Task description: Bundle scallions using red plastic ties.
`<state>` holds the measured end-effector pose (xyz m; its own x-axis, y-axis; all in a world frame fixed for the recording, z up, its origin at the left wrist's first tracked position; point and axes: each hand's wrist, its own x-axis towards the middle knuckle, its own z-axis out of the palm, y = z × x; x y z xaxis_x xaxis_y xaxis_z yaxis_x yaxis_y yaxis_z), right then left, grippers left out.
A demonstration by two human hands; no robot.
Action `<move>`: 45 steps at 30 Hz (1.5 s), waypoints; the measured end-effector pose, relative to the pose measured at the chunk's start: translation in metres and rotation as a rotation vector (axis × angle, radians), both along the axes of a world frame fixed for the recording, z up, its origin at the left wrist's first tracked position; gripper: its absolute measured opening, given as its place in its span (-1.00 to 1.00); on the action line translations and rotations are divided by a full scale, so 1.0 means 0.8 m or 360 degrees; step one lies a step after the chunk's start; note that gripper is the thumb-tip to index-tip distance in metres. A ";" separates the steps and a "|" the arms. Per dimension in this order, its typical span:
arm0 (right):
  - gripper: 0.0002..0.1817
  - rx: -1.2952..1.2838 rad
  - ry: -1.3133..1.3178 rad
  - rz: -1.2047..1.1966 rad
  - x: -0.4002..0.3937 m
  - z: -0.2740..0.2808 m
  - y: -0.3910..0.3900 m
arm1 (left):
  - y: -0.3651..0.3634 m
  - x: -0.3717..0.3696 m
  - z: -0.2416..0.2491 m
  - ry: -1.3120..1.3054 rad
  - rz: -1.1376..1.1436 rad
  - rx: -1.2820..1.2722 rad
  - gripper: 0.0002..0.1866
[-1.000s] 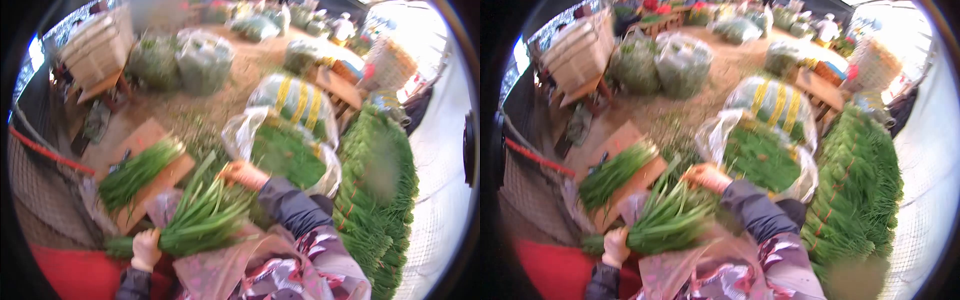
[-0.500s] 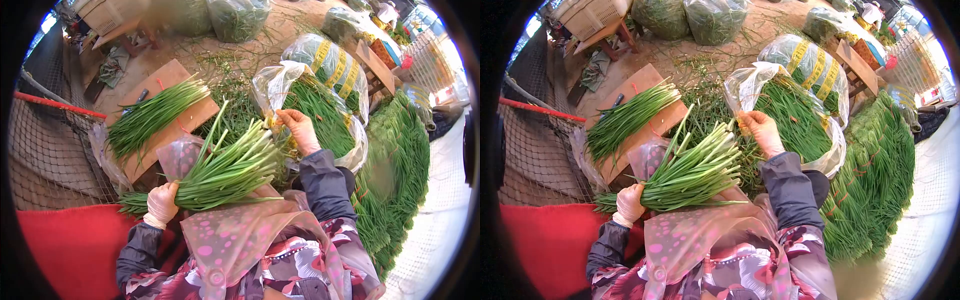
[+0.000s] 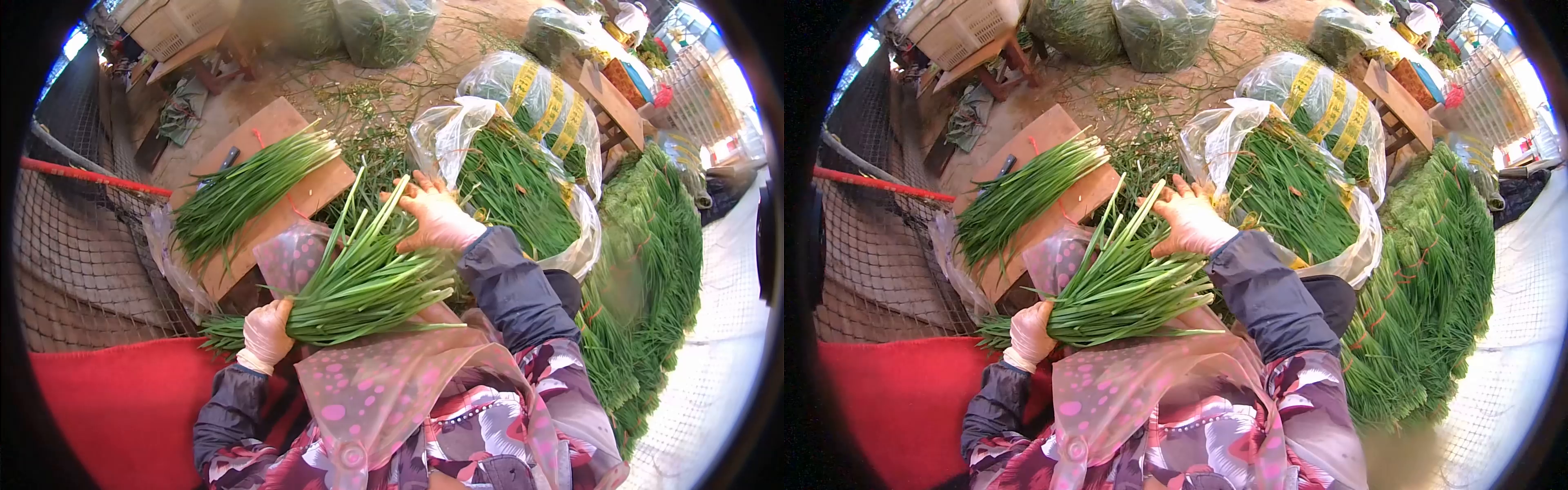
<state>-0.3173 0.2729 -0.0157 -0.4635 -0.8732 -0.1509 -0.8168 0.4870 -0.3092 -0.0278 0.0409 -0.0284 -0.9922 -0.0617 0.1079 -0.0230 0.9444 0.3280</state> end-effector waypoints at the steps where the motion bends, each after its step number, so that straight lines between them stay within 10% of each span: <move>1: 0.01 -0.0027 -0.0005 0.0028 -0.002 -0.003 -0.002 | -0.002 -0.006 -0.002 0.0023 -0.0022 0.0008 -0.59; 6: -0.56 -0.0210 -0.0578 0.0201 -0.005 0.006 0.002 | -0.003 -0.001 -0.006 0.0073 -0.0026 -0.0021 -0.59; 16: -0.62 0.0038 -0.1217 0.0016 0.014 -0.002 -0.001 | -0.020 0.009 0.029 0.0045 -0.0166 -0.0405 -0.63; 22: -0.77 -0.0322 -0.1150 0.0010 0.026 -0.026 -0.002 | -0.018 0.011 0.035 0.0022 -0.0166 -0.0381 -0.62; 31: -0.83 -0.0199 0.0147 -0.0411 -0.021 -0.058 0.006 | -0.014 0.022 0.014 -0.0006 0.0079 -0.0193 -0.41; 35: -0.79 0.0234 0.0365 -0.0911 -0.071 -0.045 0.079 | 0.000 0.040 0.002 0.0107 0.0288 0.0017 -0.46; 38: -0.63 0.0848 -0.0027 -0.0497 -0.077 -0.107 0.134 | 0.011 0.055 -0.020 0.0122 0.0472 0.0141 -0.48; 43: -0.55 -0.0523 -0.1083 -0.1047 -0.055 -0.005 0.066 | 0.015 0.053 -0.031 0.0166 0.0427 0.0035 -0.45; 45: -0.51 -0.0445 -0.0955 -0.0693 -0.051 0.012 0.041 | 0.017 0.049 -0.031 0.0182 0.0408 0.0015 -0.45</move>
